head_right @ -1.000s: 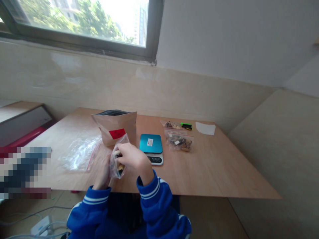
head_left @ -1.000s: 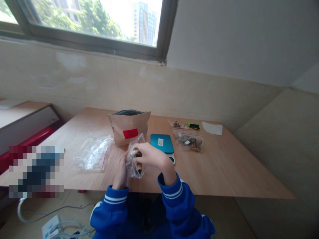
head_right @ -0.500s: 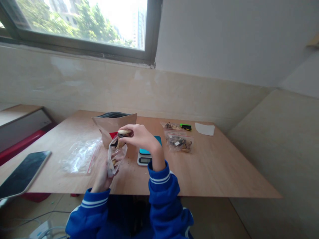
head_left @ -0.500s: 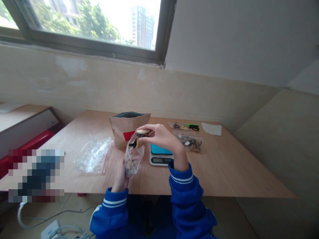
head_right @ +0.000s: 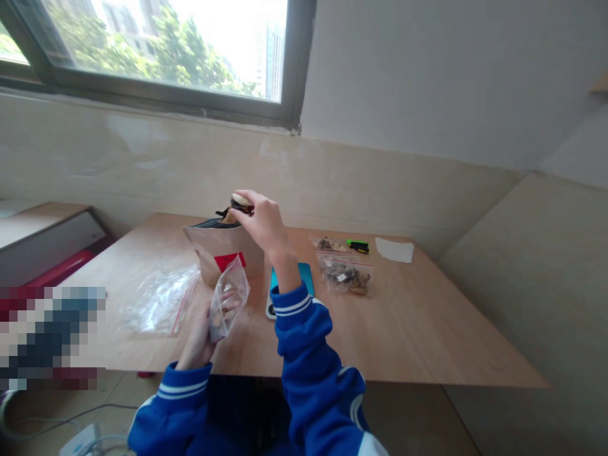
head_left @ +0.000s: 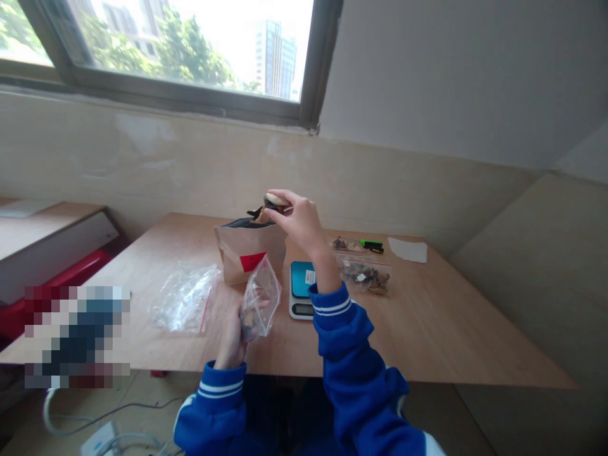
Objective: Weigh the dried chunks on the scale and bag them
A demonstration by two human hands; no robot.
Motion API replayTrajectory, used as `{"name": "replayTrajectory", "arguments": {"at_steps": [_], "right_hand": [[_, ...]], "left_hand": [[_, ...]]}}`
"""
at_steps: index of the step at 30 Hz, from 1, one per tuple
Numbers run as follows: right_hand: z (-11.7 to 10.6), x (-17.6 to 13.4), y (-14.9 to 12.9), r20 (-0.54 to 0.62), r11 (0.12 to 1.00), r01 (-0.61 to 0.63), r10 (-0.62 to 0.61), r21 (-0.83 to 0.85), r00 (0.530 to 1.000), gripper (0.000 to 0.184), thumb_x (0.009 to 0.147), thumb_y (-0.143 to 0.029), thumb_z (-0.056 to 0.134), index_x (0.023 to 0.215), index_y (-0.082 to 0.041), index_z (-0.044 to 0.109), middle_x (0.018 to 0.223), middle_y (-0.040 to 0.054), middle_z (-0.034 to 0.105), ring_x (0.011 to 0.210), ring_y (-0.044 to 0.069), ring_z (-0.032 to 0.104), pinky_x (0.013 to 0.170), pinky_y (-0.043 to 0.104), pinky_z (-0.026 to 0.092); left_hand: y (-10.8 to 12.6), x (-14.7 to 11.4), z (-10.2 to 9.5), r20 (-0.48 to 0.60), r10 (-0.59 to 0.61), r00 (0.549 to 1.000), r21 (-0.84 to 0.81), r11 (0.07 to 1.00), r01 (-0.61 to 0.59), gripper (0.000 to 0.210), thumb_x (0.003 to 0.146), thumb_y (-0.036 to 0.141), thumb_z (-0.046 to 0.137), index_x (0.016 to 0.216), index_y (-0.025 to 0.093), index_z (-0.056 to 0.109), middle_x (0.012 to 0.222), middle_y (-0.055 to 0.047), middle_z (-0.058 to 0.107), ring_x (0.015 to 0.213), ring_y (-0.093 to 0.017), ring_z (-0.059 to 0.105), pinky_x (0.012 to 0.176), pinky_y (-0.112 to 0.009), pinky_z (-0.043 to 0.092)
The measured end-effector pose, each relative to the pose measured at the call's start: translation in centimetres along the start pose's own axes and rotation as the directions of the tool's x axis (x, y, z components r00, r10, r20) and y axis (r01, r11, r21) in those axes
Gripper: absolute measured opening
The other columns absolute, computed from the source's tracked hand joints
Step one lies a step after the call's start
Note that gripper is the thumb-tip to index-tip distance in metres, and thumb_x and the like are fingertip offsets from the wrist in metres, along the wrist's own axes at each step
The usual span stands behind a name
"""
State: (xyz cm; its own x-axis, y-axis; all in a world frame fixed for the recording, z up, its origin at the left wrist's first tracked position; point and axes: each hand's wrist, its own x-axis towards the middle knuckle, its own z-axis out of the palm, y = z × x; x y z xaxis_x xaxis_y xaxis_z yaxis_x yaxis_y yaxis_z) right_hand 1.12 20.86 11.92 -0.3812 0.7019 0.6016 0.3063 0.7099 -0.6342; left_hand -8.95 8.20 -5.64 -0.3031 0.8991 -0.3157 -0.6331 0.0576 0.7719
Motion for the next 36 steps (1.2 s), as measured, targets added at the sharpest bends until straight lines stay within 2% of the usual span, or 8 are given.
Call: {"name": "replayTrajectory", "arguments": {"at_steps": [5, 11, 17, 21, 24, 28, 31, 36], "right_hand": [[1.6, 0.3, 0.8, -0.034, 0.994, 0.061, -0.064, -0.09, 0.997, 0.032, 0.082, -0.013, 0.065, 0.113, -0.016, 0.064, 0.116, 0.009, 0.068, 0.109, 0.02, 0.062, 0.098, 0.032, 0.047], [3.3, -0.6, 2.5, 0.095, 0.98, 0.155, -0.143, -0.129, 0.985, 0.029, 0.086, -0.012, 0.06, 0.115, -0.013, 0.063, 0.119, 0.011, 0.066, 0.112, 0.02, 0.058, 0.101, 0.032, 0.043], [3.8, -1.4, 3.4, 0.115, 0.98, 0.195, -0.19, -0.033, 0.975, 0.033, 0.091, -0.021, 0.056, 0.123, -0.014, 0.058, 0.121, 0.0101, 0.062, 0.115, 0.016, 0.056, 0.102, 0.029, 0.042], [3.8, -2.2, 3.5, 0.182, 0.97, 0.201, -0.175, -0.135, 0.968, 0.029, 0.097, -0.029, 0.046, 0.109, -0.015, 0.068, 0.125, 0.011, 0.056, 0.119, 0.018, 0.052, 0.106, 0.032, 0.038], [3.9, -2.8, 3.1, 0.116, 0.964, 0.21, -0.193, -0.165, 0.974, 0.029, 0.098, -0.027, 0.044, 0.113, -0.015, 0.067, 0.132, 0.0123, 0.051, 0.124, 0.02, 0.046, 0.109, 0.036, 0.034], [2.6, -3.5, 1.5, 0.026, 0.989, 0.143, -0.144, 0.041, 0.989, 0.026, 0.096, -0.018, 0.043, 0.108, -0.017, 0.066, 0.114, 0.0079, 0.061, 0.11, 0.015, 0.055, 0.099, 0.03, 0.041], [0.5, -4.2, 0.0, 0.268, 0.99, 0.005, -0.044, 0.144, 0.962, 0.027, 0.092, -0.01, 0.041, 0.098, -0.015, 0.067, 0.098, 0.0042, 0.068, 0.089, 0.012, 0.062, 0.082, 0.025, 0.047], [0.4, -6.9, -0.7, 0.647, 0.992, -0.064, 0.118, -0.106, 0.754, 0.029, 0.084, -0.001, 0.044, 0.084, -0.013, 0.071, 0.089, 0.0054, 0.072, 0.081, 0.014, 0.064, 0.074, 0.024, 0.045]], "left_hand": [[0.6, -0.3, 0.4, -0.085, -0.027, 0.996, 0.02, 0.999, 0.029, 0.033, 0.077, 0.022, 0.055, 0.106, 0.012, 0.068, 0.085, -0.009, 0.075, 0.087, -0.023, 0.071, 0.062, -0.027, 0.058], [1.2, -0.8, 0.7, -0.119, -0.064, 0.991, 0.009, 0.998, 0.066, 0.033, 0.083, 0.024, 0.048, 0.106, 0.012, 0.069, 0.079, -0.009, 0.075, 0.085, -0.024, 0.072, 0.06, -0.028, 0.058], [0.9, -0.4, 0.6, -0.096, -0.078, 0.992, -0.004, 0.997, 0.078, 0.032, 0.082, 0.021, 0.048, 0.104, 0.011, 0.07, 0.083, -0.009, 0.075, 0.09, -0.024, 0.071, 0.063, -0.028, 0.059], [0.7, -0.4, 0.5, -0.072, -0.075, 0.995, -0.007, 0.997, 0.075, 0.031, 0.082, 0.02, 0.05, 0.105, 0.012, 0.069, 0.086, -0.009, 0.076, 0.09, -0.024, 0.071, 0.063, -0.028, 0.058], [0.6, -0.4, 0.4, -0.081, -0.076, 0.994, -0.014, 0.997, 0.075, 0.029, 0.083, 0.019, 0.05, 0.104, 0.013, 0.069, 0.088, -0.008, 0.076, 0.088, -0.021, 0.071, 0.062, -0.025, 0.057], [0.5, -0.2, 0.2, -0.094, -0.06, 0.994, -0.013, 0.998, 0.059, 0.032, 0.083, 0.024, 0.049, 0.104, 0.01, 0.068, 0.086, -0.009, 0.075, 0.08, -0.02, 0.071, 0.058, -0.024, 0.056], [0.5, -0.1, 0.3, -0.09, -0.037, 0.995, -0.01, 0.999, 0.037, 0.035, 0.083, 0.026, 0.049, 0.105, 0.007, 0.068, 0.082, -0.011, 0.075, 0.071, -0.019, 0.07, 0.052, -0.023, 0.053], [0.3, 0.0, 1.0, -0.128, 0.042, 0.991, -0.053, 0.997, -0.049, 0.033, 0.084, 0.028, 0.048, 0.102, 0.01, 0.068, 0.079, -0.008, 0.074, 0.06, -0.016, 0.067, 0.046, -0.022, 0.05]]}}
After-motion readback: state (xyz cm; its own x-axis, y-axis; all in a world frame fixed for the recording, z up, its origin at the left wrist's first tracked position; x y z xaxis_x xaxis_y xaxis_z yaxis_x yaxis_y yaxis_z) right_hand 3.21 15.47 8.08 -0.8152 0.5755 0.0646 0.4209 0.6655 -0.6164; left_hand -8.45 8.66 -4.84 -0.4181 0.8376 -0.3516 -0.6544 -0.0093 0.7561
